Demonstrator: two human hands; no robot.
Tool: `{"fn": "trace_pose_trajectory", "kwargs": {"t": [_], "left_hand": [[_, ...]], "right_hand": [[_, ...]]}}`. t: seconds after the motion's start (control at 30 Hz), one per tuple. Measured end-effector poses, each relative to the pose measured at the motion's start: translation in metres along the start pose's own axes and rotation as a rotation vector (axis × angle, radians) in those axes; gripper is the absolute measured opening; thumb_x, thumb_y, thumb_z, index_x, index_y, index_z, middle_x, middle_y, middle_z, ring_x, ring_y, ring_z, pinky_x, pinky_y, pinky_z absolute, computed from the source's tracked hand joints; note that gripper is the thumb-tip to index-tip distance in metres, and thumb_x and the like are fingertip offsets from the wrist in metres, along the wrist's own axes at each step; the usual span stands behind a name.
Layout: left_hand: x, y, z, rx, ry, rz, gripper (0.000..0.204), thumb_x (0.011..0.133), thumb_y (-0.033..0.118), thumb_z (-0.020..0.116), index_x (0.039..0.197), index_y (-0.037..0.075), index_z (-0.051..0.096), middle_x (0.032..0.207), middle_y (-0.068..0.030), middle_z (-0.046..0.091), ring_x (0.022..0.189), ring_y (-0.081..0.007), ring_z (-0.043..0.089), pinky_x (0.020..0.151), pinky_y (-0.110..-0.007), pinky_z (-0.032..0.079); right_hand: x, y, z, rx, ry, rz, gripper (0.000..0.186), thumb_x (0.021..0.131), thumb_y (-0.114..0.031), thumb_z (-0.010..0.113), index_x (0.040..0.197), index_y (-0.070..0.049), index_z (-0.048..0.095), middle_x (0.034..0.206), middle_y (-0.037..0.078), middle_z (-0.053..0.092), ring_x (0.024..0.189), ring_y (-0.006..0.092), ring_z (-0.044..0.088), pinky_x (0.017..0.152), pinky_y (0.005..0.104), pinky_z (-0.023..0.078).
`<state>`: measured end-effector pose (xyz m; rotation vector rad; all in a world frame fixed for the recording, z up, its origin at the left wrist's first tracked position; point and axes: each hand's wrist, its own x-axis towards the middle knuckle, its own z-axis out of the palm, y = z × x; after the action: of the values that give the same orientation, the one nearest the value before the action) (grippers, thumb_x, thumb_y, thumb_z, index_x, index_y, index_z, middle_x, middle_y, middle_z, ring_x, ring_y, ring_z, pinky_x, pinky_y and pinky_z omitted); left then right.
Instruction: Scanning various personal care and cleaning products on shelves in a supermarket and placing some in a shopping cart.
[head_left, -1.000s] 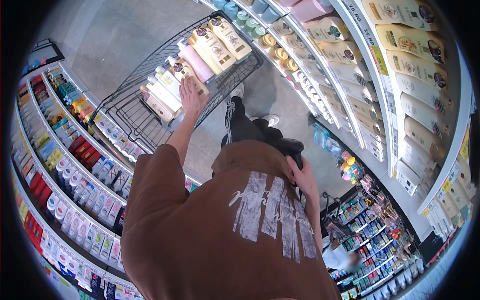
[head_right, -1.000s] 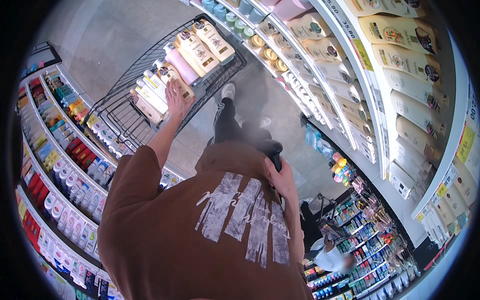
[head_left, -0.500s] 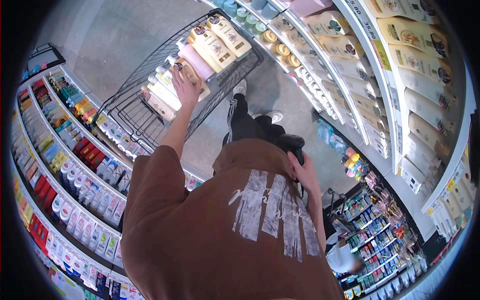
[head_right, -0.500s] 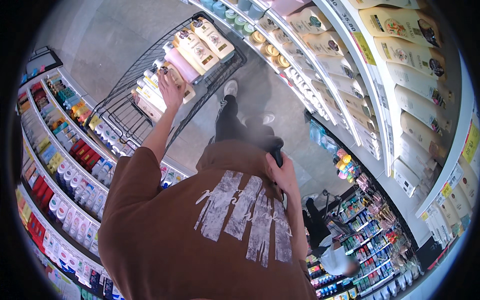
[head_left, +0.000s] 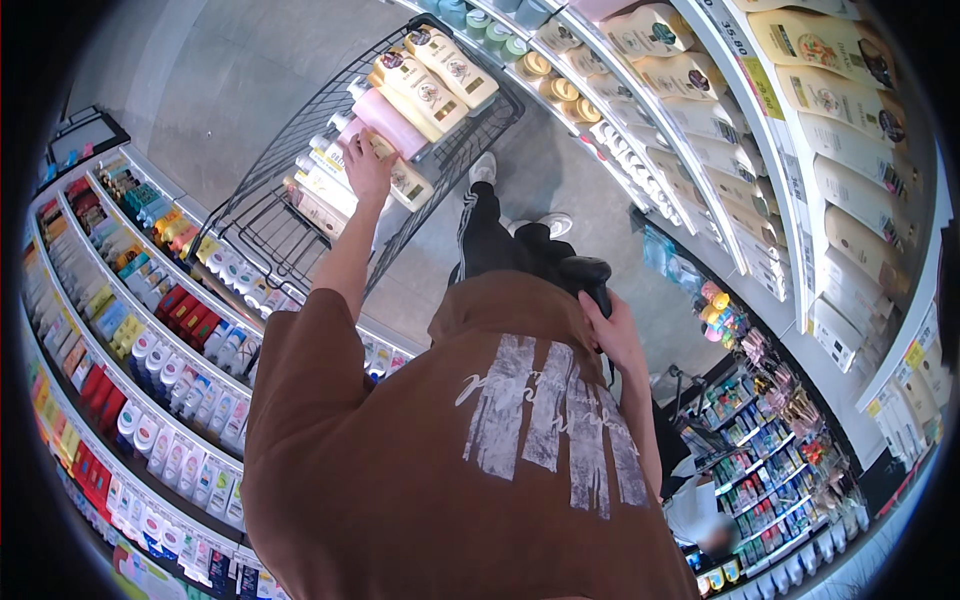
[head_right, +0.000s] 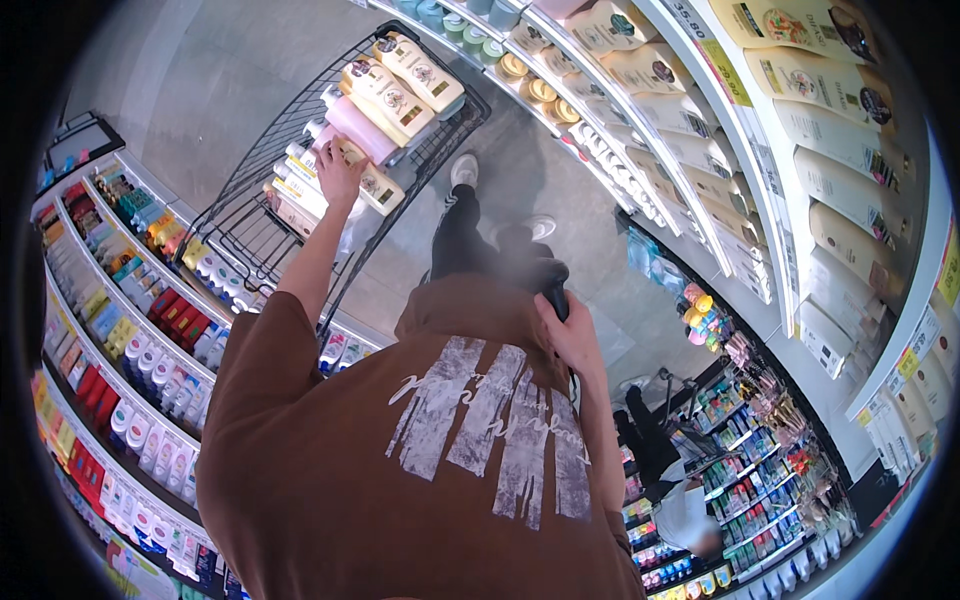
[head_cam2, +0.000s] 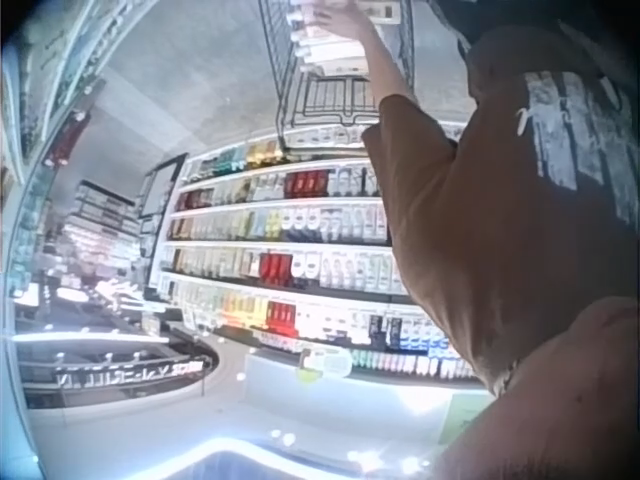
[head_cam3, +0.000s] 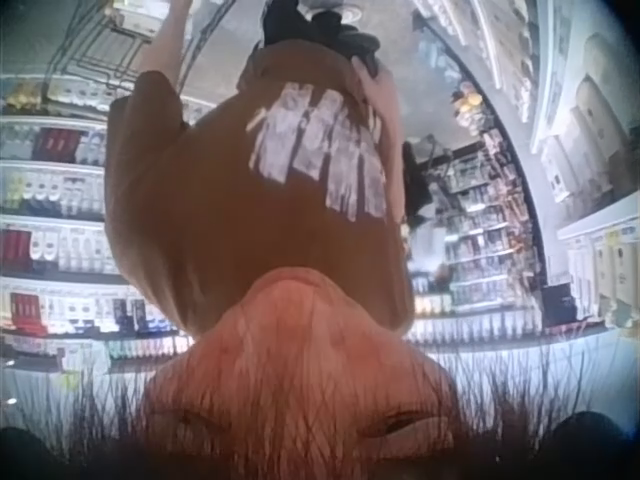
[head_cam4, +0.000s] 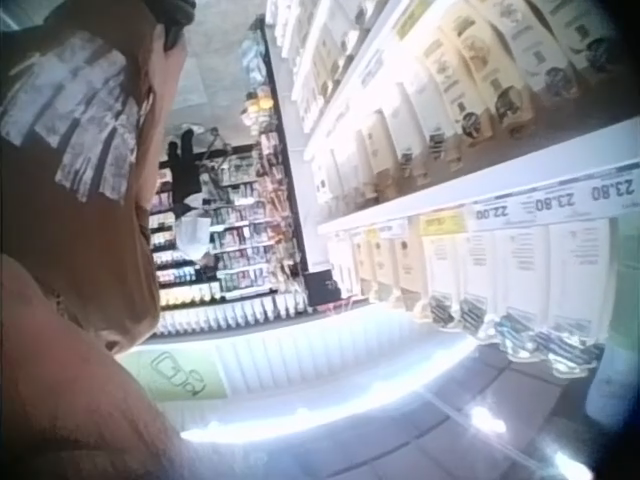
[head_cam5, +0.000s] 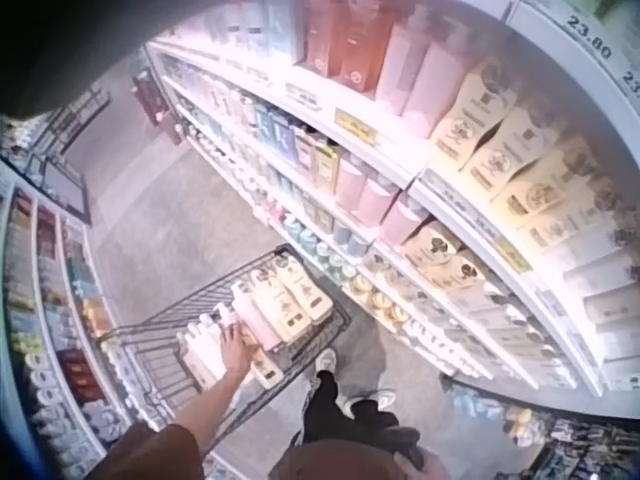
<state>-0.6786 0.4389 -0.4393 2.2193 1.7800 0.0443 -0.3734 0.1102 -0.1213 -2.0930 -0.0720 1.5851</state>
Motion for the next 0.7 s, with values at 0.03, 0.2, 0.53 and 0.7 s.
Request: {"fn": "trace_pose_trajectory", "kwargs": {"t": [0.03,0.2,0.53,0.7], "left_hand": [[-0.002,0.002,-0.001,0.001,-0.002,0.005,0.093,0.079,0.043,0.086,0.152,0.008,0.041,0.149,-0.0188,0.046,0.138,-0.0429,0.04,0.114,-0.051,0.037],[-0.007,0.007,-0.006,-0.038,-0.004,-0.015,0.093,0.08,0.044,0.085,0.153,0.009,0.04,0.149,-0.0189,0.046,0.139,-0.0433,0.039,0.115,-0.054,0.036],[-0.008,-0.004,0.0,-0.039,0.107,-0.01,0.079,0.094,0.045,0.069,0.156,0.008,0.037,0.157,-0.0217,0.039,0.146,-0.045,0.032,0.12,-0.056,0.029],[-0.015,-0.009,-0.012,-0.081,-0.041,0.05,0.076,0.096,0.036,0.068,0.157,0.005,0.034,0.16,-0.0256,0.033,0.147,-0.0465,0.03,0.122,-0.054,0.026]], "right_hand": [[0.0,0.001,0.001,-0.005,-0.009,0.002,0.034,0.101,-0.034,0.067,0.093,-0.003,0.057,0.058,-0.001,0.051,0.045,0.0082,0.049,0.043,0.0274,0.038],[0.001,0.002,0.004,-0.02,-0.025,0.024,0.035,0.101,-0.034,0.068,0.089,-0.005,0.053,0.064,-0.002,0.05,0.047,0.0066,0.047,0.043,0.026,0.039],[0.004,0.007,0.002,-0.029,-0.033,0.007,0.032,0.1,-0.033,0.066,0.1,-0.001,0.059,0.06,-0.001,0.054,0.046,0.0082,0.05,0.043,0.0275,0.039],[0.003,0.008,0.002,-0.052,-0.037,-0.036,0.033,0.1,-0.033,0.067,0.098,-0.001,0.059,0.061,0.0,0.055,0.047,0.0079,0.051,0.043,0.0274,0.039]]}}
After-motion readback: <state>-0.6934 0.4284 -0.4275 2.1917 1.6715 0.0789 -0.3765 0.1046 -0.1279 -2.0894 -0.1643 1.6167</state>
